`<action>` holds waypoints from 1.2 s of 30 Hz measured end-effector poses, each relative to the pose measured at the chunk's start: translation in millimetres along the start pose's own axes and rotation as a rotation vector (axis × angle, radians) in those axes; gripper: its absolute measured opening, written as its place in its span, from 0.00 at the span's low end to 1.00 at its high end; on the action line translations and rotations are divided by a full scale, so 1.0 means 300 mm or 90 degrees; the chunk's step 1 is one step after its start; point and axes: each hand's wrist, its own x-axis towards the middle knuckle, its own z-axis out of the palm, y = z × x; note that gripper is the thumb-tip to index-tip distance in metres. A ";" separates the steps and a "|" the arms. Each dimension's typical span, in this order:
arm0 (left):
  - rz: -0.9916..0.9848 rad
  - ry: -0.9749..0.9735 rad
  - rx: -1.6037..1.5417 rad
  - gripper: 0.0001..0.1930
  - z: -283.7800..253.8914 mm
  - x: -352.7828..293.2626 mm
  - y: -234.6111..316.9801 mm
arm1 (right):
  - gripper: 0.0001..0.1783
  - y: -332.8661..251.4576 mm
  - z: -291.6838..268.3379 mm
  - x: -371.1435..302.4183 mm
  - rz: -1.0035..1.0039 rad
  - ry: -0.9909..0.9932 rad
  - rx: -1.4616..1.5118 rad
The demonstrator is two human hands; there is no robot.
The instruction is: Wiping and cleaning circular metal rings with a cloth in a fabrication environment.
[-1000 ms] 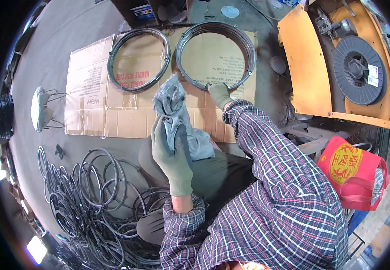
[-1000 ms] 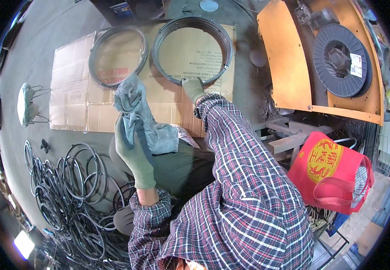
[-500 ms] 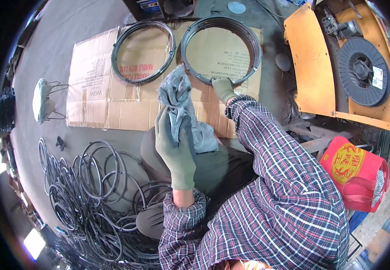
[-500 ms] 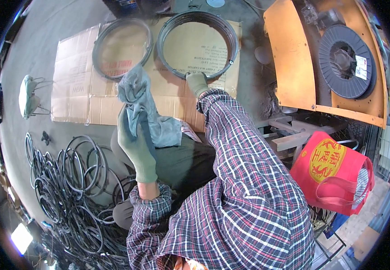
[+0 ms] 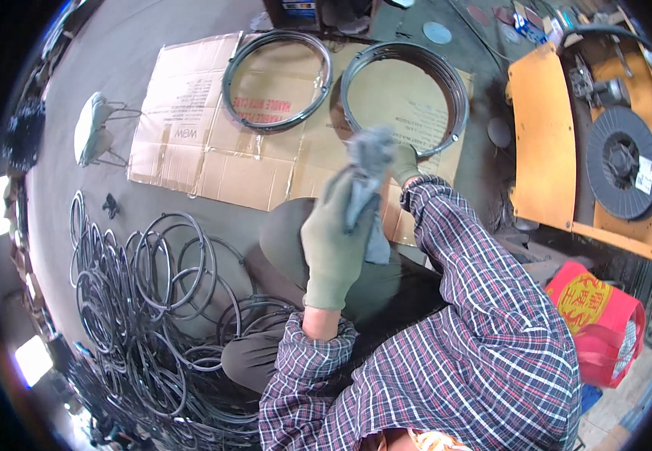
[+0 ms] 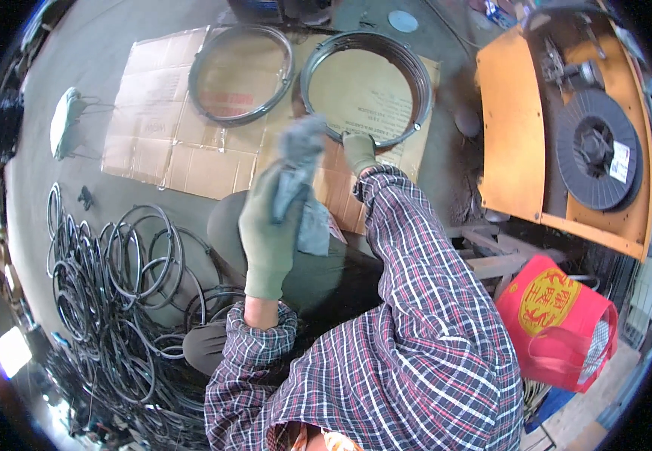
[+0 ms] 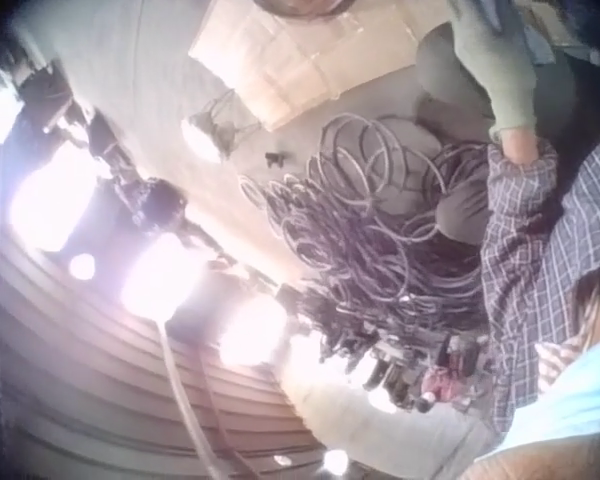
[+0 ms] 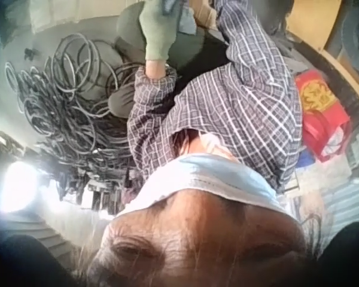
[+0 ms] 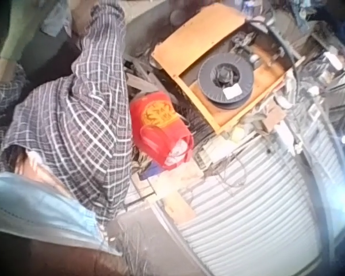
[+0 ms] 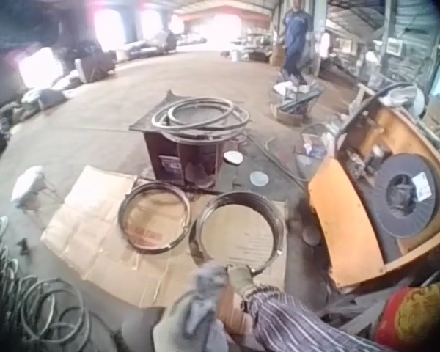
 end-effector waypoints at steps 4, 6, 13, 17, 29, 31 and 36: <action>0.005 -0.133 0.081 0.19 -0.020 -0.021 -0.031 | 0.22 -0.226 -0.408 -0.165 -0.135 -0.430 0.080; 0.018 -0.110 0.077 0.19 -0.030 -0.016 -0.008 | 0.22 -0.242 -0.508 -0.215 -0.143 -0.383 0.113; 0.034 -0.074 0.051 0.18 -0.038 -0.009 -0.022 | 0.23 -0.263 -0.700 -0.405 -0.152 -0.273 0.238; 0.061 -0.068 0.073 0.18 -0.045 -0.021 -0.030 | 0.23 -0.256 -0.778 -0.507 -0.159 -0.229 0.312; 0.038 -0.073 0.032 0.21 -0.051 -0.037 -0.040 | 0.24 -0.168 -0.983 -0.684 -0.135 -0.053 0.562; 0.033 -0.075 0.033 0.21 -0.047 -0.030 -0.040 | 0.24 -0.144 -1.018 -0.698 -0.127 -0.020 0.607; 0.042 -0.071 0.028 0.21 -0.028 -0.012 -0.047 | 0.25 -0.073 -1.100 -0.717 -0.102 0.076 0.716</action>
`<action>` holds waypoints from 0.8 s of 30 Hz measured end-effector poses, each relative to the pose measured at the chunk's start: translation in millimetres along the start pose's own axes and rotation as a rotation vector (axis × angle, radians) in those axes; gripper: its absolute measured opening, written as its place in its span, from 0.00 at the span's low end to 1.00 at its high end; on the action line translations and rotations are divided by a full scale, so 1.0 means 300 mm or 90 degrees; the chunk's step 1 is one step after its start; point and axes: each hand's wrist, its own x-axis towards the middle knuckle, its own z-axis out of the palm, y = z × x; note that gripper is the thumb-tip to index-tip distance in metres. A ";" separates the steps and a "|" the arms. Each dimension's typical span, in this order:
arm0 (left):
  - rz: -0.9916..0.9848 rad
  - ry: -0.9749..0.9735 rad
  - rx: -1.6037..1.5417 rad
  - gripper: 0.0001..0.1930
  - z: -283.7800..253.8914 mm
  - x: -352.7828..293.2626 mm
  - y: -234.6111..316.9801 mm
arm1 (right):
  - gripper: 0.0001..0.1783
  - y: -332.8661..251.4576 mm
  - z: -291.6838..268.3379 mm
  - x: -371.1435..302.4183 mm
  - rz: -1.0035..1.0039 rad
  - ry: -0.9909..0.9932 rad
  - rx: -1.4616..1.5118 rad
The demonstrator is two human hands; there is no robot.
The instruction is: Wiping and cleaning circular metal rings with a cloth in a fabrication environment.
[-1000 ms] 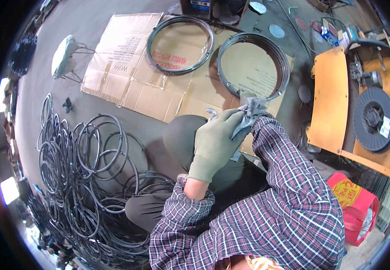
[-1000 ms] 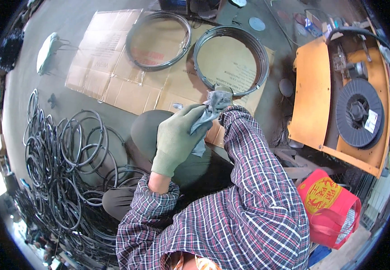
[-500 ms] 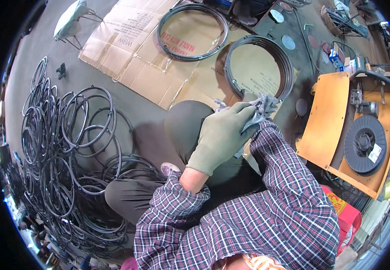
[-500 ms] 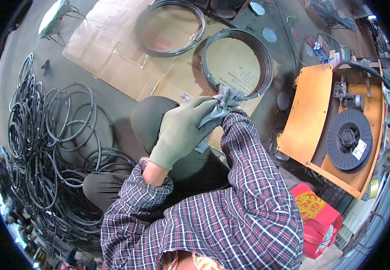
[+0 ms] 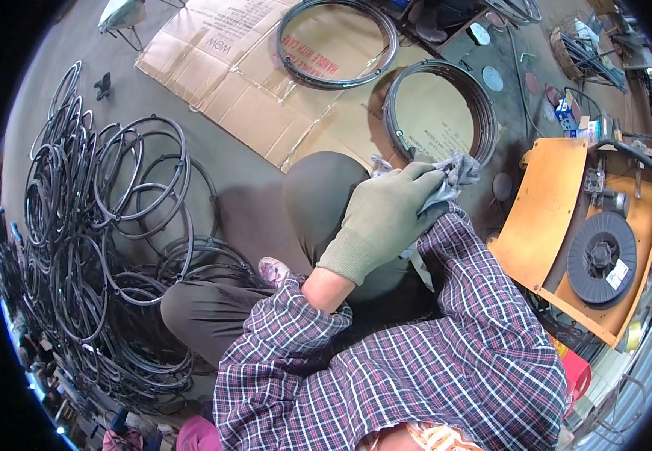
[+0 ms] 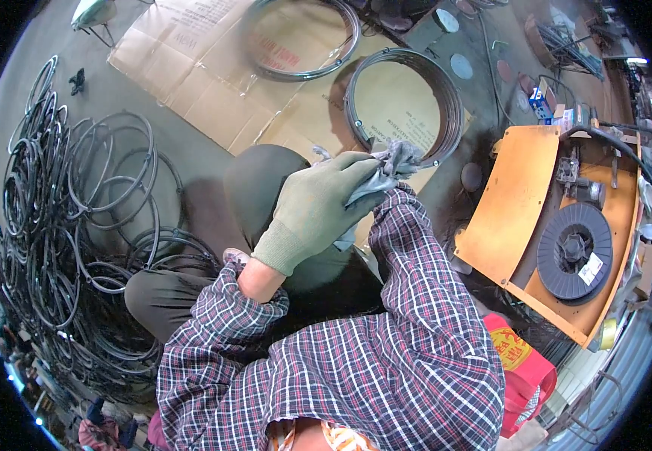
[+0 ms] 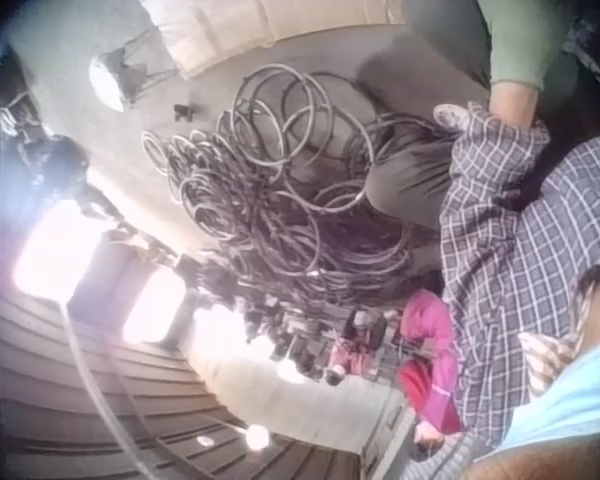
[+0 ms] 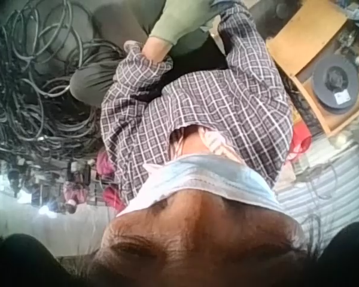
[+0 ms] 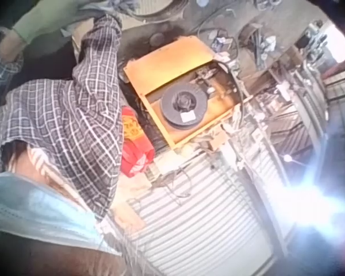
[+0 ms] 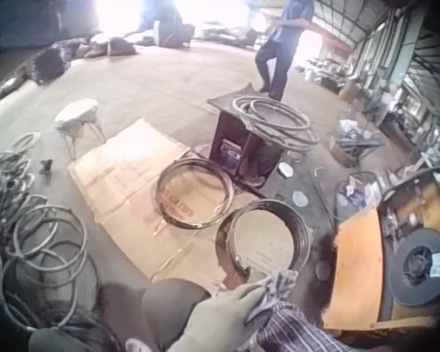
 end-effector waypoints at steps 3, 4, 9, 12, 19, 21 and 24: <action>-0.015 0.005 -0.002 0.22 -0.019 0.000 -0.017 | 0.25 -0.024 -0.034 0.009 -0.020 0.045 0.069; 0.001 0.037 -0.024 0.23 -0.022 -0.009 -0.028 | 0.25 -0.033 -0.034 0.020 -0.027 0.052 0.097; 0.019 0.287 -0.350 0.26 -0.036 -0.065 -0.114 | 0.26 0.064 0.232 0.221 -0.026 -0.085 0.360; 0.040 0.532 -0.461 0.25 -0.001 -0.024 -0.190 | 0.26 0.120 0.533 0.311 0.026 -0.203 0.526; 0.107 0.612 -0.158 0.23 -0.253 -0.255 -0.220 | 0.32 0.124 0.875 0.407 -0.212 -0.331 0.052; 0.012 0.544 -0.334 0.21 -0.369 -0.439 -0.179 | 0.27 0.222 0.918 0.481 -0.139 -0.407 0.153; -0.056 0.729 -0.551 0.20 -0.452 -0.787 -0.260 | 0.14 0.315 0.997 0.605 0.110 -0.574 0.449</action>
